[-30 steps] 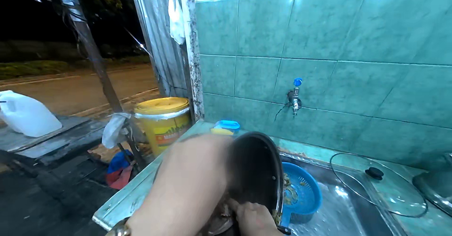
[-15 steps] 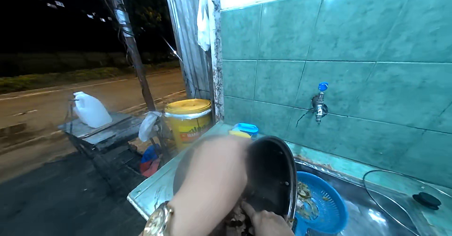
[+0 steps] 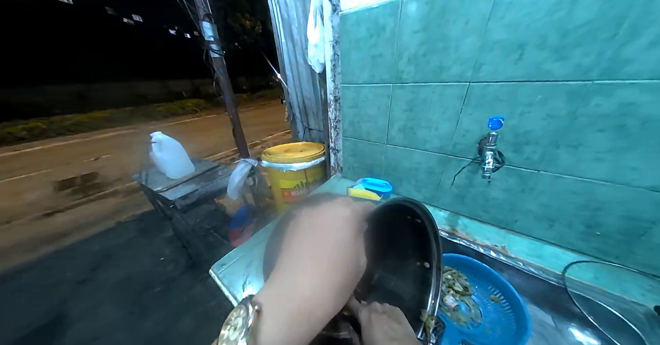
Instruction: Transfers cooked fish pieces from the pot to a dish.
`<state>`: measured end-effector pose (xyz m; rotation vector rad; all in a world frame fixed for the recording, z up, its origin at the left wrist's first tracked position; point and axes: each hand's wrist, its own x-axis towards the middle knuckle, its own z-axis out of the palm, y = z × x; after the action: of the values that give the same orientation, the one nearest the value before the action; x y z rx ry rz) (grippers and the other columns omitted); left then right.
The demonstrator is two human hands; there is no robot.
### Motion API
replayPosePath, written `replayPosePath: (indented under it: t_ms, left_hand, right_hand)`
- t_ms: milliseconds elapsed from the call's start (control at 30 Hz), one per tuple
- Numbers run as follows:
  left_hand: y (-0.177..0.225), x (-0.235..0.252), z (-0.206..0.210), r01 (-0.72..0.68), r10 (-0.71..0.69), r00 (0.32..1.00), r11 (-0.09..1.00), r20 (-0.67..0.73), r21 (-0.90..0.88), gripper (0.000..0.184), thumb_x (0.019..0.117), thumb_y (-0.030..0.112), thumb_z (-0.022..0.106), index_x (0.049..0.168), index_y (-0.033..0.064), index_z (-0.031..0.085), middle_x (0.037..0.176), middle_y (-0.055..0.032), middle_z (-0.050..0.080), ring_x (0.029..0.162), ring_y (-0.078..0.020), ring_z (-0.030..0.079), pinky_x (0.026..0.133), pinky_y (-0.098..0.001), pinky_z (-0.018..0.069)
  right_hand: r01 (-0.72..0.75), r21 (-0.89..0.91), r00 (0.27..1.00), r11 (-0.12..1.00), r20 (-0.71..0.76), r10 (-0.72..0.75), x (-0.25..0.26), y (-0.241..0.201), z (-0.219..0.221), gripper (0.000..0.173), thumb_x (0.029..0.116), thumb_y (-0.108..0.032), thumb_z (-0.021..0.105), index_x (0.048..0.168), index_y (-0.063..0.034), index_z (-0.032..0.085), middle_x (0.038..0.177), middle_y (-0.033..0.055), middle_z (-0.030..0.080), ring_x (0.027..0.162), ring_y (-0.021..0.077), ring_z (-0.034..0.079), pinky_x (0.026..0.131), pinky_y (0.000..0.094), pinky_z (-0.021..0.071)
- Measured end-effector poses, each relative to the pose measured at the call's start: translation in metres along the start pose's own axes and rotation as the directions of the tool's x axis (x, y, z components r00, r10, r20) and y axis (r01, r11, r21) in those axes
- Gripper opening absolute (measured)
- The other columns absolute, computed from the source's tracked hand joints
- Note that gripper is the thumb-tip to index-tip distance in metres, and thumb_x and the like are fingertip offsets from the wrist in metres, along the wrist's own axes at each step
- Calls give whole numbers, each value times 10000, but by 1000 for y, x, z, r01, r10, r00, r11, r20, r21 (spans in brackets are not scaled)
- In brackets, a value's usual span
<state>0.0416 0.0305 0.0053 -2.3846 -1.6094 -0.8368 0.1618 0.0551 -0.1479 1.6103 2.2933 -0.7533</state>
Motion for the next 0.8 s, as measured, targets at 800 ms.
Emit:
replayPosePath:
  t_ms: [800]
  left_hand:
    - [-29, 6, -3, 106, -104, 993, 994, -53, 33, 178, 979, 159, 669, 1122, 177, 773, 929, -18, 732, 773, -183, 688, 682, -448, 577]
  right_hand:
    - [-6, 59, 771, 998, -635, 43, -121, 121, -24, 601, 1013, -77, 525, 1574, -282, 452, 1065, 241, 743, 901, 506, 715, 758, 720, 534]
